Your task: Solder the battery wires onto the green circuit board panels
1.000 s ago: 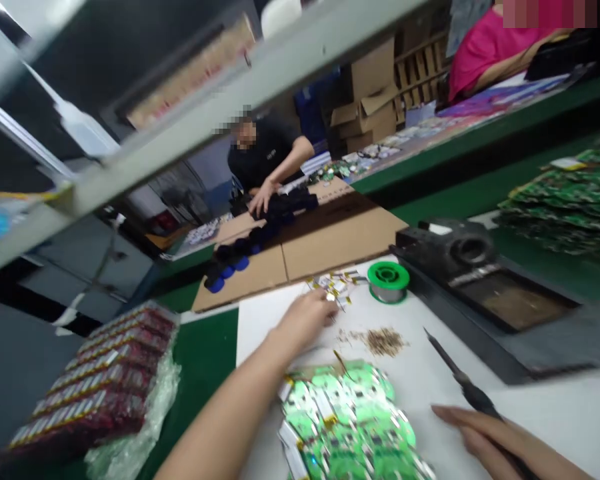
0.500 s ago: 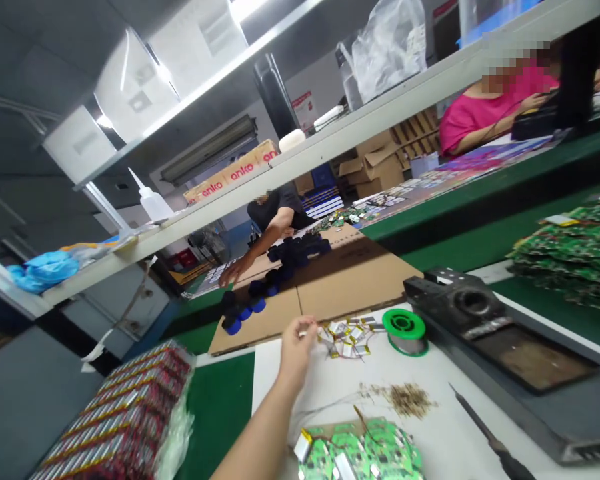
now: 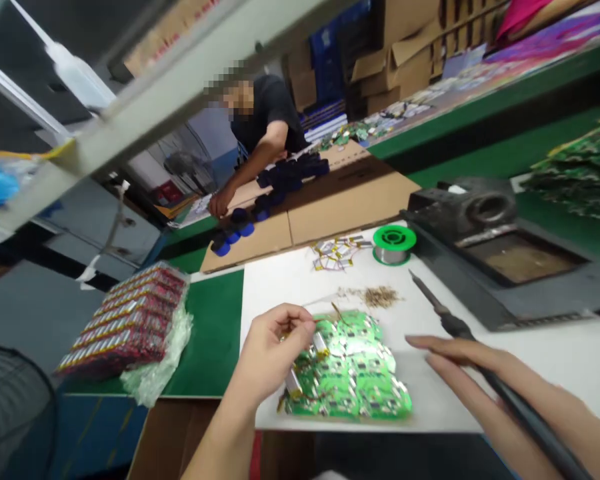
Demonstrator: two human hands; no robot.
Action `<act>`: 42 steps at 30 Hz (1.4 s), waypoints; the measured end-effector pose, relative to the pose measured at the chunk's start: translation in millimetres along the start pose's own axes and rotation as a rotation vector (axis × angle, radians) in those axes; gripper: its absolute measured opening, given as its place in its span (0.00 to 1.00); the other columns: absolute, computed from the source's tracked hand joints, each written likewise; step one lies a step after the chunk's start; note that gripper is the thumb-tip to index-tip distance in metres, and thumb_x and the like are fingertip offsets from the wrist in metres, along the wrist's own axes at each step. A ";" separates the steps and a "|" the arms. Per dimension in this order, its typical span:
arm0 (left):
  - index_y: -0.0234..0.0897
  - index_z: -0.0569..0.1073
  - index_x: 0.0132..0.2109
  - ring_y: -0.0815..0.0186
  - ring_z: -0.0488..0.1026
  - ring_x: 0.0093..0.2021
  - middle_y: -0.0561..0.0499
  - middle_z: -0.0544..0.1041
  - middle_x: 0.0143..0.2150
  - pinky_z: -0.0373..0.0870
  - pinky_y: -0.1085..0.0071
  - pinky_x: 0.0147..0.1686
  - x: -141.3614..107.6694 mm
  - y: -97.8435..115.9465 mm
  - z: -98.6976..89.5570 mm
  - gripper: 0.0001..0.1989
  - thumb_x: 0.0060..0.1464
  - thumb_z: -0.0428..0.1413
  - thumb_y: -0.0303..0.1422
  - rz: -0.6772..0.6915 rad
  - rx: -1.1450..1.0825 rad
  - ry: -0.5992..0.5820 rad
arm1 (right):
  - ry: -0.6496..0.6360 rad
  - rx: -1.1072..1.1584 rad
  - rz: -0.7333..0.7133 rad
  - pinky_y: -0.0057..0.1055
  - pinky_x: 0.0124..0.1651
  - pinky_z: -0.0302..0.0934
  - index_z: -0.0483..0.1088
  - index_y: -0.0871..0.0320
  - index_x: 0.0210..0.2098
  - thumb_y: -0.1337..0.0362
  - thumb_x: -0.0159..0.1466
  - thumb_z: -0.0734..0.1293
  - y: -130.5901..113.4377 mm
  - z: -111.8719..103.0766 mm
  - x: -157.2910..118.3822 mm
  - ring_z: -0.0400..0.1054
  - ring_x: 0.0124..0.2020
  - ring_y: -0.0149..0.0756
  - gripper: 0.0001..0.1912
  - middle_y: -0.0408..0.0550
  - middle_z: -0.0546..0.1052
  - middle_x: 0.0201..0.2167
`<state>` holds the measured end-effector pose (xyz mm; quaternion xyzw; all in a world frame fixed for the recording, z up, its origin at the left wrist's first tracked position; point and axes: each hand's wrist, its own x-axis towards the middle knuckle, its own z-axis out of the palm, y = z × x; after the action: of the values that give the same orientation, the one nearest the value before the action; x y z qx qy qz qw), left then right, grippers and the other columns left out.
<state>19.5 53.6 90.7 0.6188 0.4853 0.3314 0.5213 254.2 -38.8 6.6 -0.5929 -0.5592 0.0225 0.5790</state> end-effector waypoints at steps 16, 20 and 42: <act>0.39 0.78 0.40 0.68 0.77 0.36 0.53 0.81 0.36 0.71 0.75 0.35 -23.6 -1.2 35.7 0.06 0.66 0.57 0.31 0.146 0.241 -0.214 | -0.223 0.407 0.196 0.26 0.39 0.72 0.70 0.51 0.43 0.72 0.63 0.74 -37.8 20.5 7.8 0.76 0.34 0.30 0.14 0.39 0.81 0.35; 0.39 0.78 0.41 0.67 0.77 0.37 0.53 0.82 0.37 0.71 0.73 0.38 -24.9 -5.1 36.2 0.05 0.67 0.58 0.30 0.182 0.285 -0.215 | -0.243 0.451 0.235 0.27 0.39 0.71 0.70 0.50 0.43 0.71 0.64 0.74 -36.5 18.5 4.4 0.74 0.34 0.30 0.13 0.39 0.80 0.35; 0.40 0.74 0.36 0.71 0.72 0.31 0.57 0.74 0.30 0.67 0.75 0.30 -39.6 -10.6 48.3 0.07 0.66 0.56 0.29 0.192 0.195 -0.072 | -0.252 0.506 0.273 0.29 0.39 0.73 0.70 0.49 0.45 0.70 0.65 0.74 -43.5 12.7 -8.5 0.78 0.36 0.32 0.14 0.40 0.81 0.35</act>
<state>48.8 0.3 72.8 0.7215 0.4347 0.3089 0.4416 214.8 -49.1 28.2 -0.4921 -0.5182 0.3120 0.6261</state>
